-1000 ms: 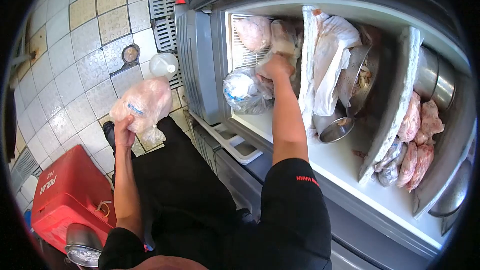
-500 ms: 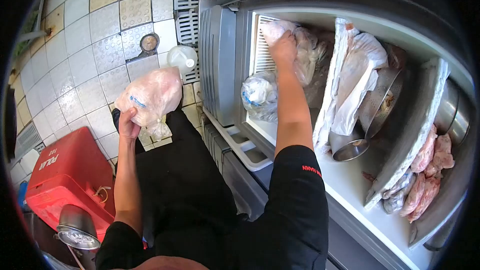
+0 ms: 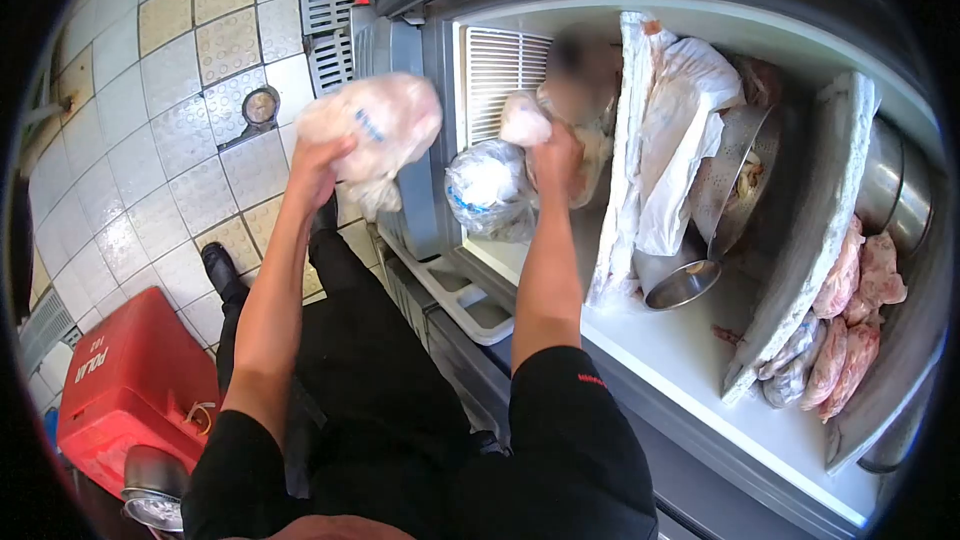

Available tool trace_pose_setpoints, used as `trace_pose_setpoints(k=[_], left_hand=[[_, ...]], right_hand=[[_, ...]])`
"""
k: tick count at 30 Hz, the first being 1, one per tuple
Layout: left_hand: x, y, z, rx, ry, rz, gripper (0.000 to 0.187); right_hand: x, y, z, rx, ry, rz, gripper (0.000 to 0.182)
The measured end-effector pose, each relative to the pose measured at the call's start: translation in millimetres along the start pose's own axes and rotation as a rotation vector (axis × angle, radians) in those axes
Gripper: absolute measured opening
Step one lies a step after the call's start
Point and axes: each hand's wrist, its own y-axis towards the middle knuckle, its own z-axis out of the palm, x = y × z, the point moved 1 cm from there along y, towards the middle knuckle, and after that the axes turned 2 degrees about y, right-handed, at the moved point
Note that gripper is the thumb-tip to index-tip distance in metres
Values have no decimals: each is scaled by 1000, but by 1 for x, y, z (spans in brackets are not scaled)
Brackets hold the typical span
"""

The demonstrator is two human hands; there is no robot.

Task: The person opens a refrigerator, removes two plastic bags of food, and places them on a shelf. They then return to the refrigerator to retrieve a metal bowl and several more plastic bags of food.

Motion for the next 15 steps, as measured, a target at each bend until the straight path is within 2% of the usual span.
trace_pose_setpoints(k=[1, 4, 5, 6, 8, 9, 10, 11, 12, 14, 15], left_hand=[[6, 18, 12, 27, -15, 14, 55], [22, 65, 51, 115, -22, 22, 52], [33, 82, 64, 148, -21, 27, 51], [43, 95, 76, 181, -16, 27, 50], [59, 114, 100, 212, 226, 20, 62], [80, 130, 104, 89, 595, 198, 61], [88, 129, 115, -85, 954, 187, 58], [96, 126, 119, -53, 1141, 233, 59], [104, 125, 122, -22, 1327, 285, 59], [118, 126, 128, 51, 1487, 196, 63], [118, 122, 133, 91, 1565, 150, 65]], right_hand=[[-4, -7, -2, -15, 8, 75, 19], [-44, -16, 15, -39, 283, 73, 18], [-68, -14, 31, -111, 329, 45, 16], [-64, -14, 28, -139, 292, 74, 15], [-38, -17, 16, -192, 222, 141, 14], [-42, -15, 15, -203, 225, 169, 12], [-49, -14, 12, -209, 226, 199, 11], [-53, -13, 9, -215, 225, 225, 10], [-53, -13, 8, -304, 382, 289, 10], [-52, -14, 5, -489, 701, 410, 10], [-54, -13, 1, -493, 802, 452, 11]])
